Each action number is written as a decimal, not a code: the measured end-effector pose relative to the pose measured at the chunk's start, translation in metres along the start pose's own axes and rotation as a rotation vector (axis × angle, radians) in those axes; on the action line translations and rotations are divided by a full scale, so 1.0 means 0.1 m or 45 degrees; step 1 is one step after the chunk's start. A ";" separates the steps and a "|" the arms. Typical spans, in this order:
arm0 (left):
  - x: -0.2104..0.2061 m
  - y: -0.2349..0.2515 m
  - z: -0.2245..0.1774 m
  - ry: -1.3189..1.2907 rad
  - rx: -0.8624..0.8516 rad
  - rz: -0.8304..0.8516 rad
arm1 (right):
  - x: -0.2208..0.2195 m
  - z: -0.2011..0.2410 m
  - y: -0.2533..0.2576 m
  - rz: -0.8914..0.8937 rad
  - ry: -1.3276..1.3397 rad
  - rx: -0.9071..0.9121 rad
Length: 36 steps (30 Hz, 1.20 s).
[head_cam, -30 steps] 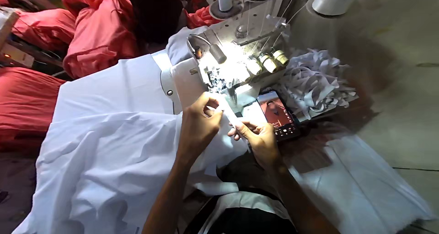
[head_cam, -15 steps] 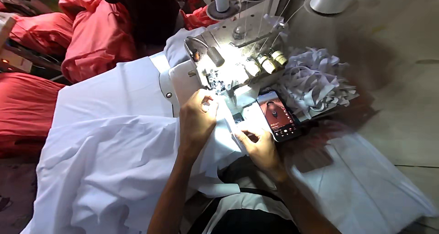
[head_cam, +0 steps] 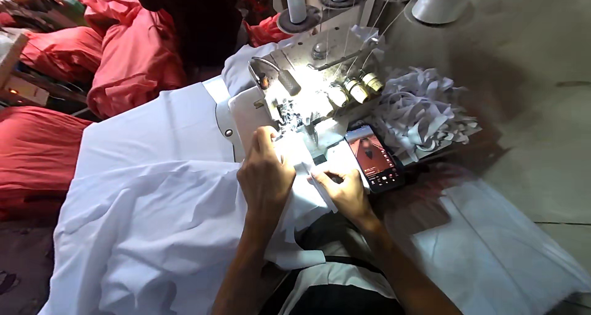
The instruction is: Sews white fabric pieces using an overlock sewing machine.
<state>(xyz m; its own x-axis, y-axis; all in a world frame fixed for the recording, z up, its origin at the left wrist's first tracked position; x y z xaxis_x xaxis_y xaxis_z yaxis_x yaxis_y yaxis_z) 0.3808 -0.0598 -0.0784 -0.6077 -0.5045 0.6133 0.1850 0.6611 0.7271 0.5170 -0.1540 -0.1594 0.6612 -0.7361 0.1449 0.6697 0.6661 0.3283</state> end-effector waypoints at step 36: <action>0.01 -0.35 0.24 -0.377 -0.350 0.211 | -0.02 0.07 0.02 -0.065 -0.094 -0.037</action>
<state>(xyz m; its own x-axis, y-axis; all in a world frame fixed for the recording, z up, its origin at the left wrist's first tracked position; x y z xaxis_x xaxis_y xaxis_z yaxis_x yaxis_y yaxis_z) 0.3549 -0.0697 -0.1103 -0.7402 -0.1966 0.6430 0.4729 0.5275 0.7058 0.5147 -0.1522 -0.1525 0.6002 -0.7752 0.1972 0.7121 0.6301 0.3097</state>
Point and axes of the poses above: each hand's wrist, its own y-axis towards the middle knuckle, its own x-axis out of the back of the hand, z = x × y, the point moved 1 cm from there along y, towards the middle knuckle, and after that the axes turned 15 degrees about -z, right-handed, at the moved point
